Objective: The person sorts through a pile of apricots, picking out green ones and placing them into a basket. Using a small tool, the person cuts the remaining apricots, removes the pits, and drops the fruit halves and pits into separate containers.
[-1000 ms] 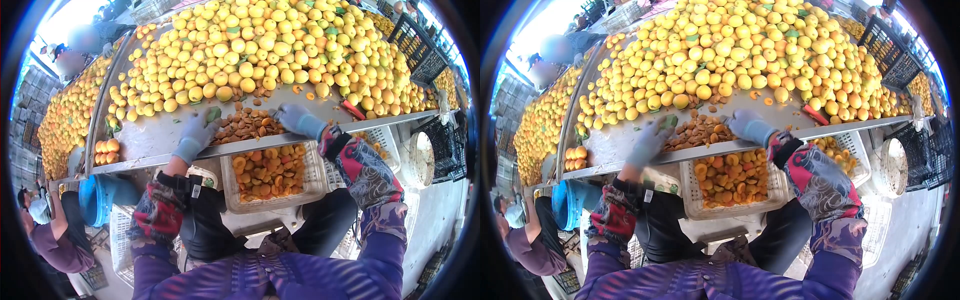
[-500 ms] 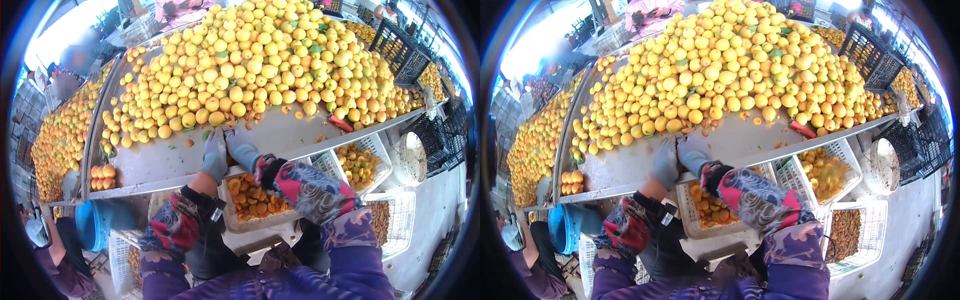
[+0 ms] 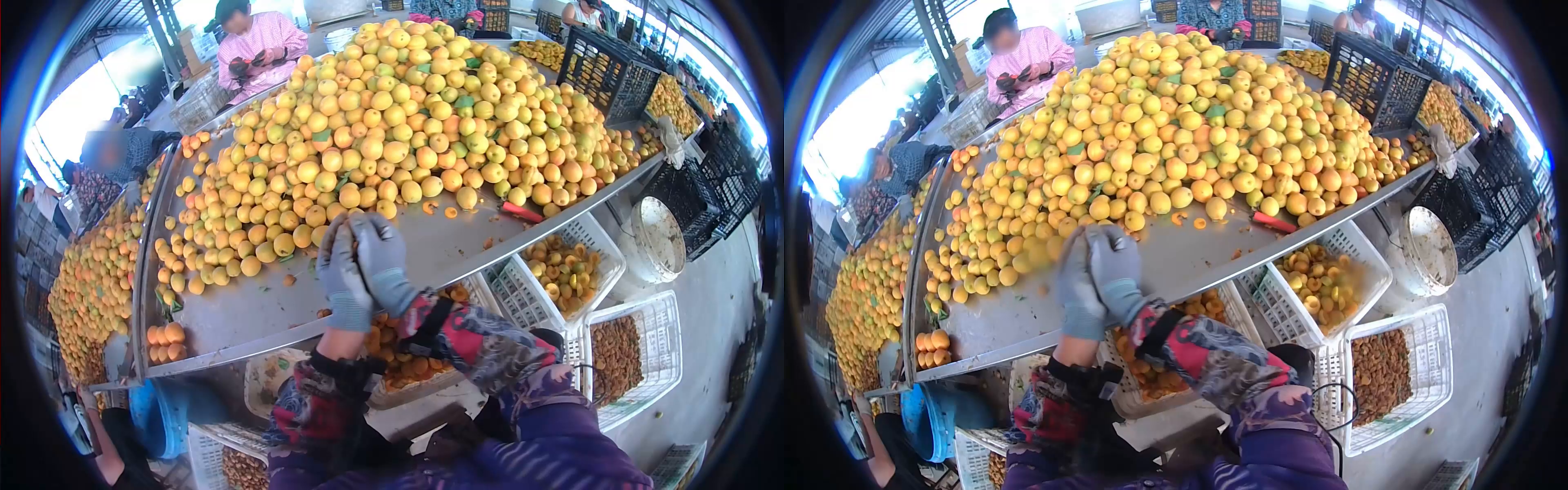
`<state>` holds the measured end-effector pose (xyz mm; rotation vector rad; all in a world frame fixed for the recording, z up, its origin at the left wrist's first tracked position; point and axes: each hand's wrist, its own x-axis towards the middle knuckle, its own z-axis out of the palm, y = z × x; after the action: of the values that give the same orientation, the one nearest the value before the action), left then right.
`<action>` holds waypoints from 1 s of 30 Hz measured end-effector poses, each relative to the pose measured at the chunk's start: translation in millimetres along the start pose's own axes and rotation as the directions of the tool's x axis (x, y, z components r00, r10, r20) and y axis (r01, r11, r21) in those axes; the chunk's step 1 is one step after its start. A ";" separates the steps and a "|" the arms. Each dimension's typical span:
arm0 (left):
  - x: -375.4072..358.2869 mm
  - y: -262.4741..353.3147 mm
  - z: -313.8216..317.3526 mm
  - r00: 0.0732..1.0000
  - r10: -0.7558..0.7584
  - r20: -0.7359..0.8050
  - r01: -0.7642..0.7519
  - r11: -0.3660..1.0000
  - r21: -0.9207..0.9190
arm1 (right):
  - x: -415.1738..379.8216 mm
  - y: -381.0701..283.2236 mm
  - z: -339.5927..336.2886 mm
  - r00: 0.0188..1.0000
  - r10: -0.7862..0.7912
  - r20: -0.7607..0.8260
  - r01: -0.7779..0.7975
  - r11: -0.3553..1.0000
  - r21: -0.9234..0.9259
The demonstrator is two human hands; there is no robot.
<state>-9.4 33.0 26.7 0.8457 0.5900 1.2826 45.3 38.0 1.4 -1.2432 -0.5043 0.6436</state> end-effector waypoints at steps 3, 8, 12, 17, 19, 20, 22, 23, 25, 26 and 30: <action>-36.8 -17.7 54.4 0.983 0.145 0.114 -0.154 0.985 0.073 | -19.6 -68.8 -68.4 0.980 -0.187 -0.064 0.187 0.982 -0.004; -168.5 -59.4 175.3 0.889 -0.018 0.458 0.044 0.998 -0.046 | -56.4 -95.2 -278.5 0.752 -0.646 -0.132 0.443 0.643 -0.624; -275.7 -107.1 225.5 0.566 -0.062 0.822 -0.201 0.957 0.210 | -156.5 -102.3 -446.0 0.858 -0.089 -0.506 0.326 0.856 0.401; -303.3 -127.9 211.3 0.270 -0.161 0.949 -0.341 0.906 0.250 | -249.8 -75.9 -552.2 0.789 -0.074 -0.610 0.107 0.994 0.018; -271.5 -119.3 195.5 0.260 -0.136 0.956 -0.287 0.935 0.210 | -258.9 -33.3 -610.0 0.460 -0.320 -0.828 -0.638 0.530 -0.559; -254.8 -113.3 185.3 0.326 -0.164 0.931 -0.304 0.914 0.268 | -255.6 -36.4 -607.9 0.461 -0.314 -0.830 -0.645 0.524 -0.557; -214.5 -93.9 163.1 0.412 -0.147 0.899 -0.378 0.870 0.316 | -227.0 -60.9 -564.7 0.552 -0.393 -0.735 -0.660 0.332 -0.674; -194.9 -84.2 152.5 0.432 -0.098 0.896 -0.433 0.849 0.302 | -203.8 -76.5 -527.5 0.654 -0.454 -0.604 -0.453 0.404 -0.795; -158.2 -81.9 127.9 0.521 -0.141 0.842 -0.393 0.836 0.383 | -145.4 -105.5 -445.1 0.748 -0.619 -0.239 -0.034 0.325 -0.945; -136.7 -72.0 117.7 0.522 -0.105 0.846 -0.471 0.792 0.389 | -115.0 -117.3 -403.1 0.789 -0.594 -0.158 0.151 0.437 -0.887; -59.4 -44.4 63.2 0.553 0.038 0.832 -0.716 0.533 0.451 | 10.2 -145.2 -269.2 0.782 -0.525 0.336 0.496 0.199 -0.845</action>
<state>53.7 -41.1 22.8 2.2719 0.1958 0.9016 257.7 -170.2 73.4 -1.9649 -1.3195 -0.3794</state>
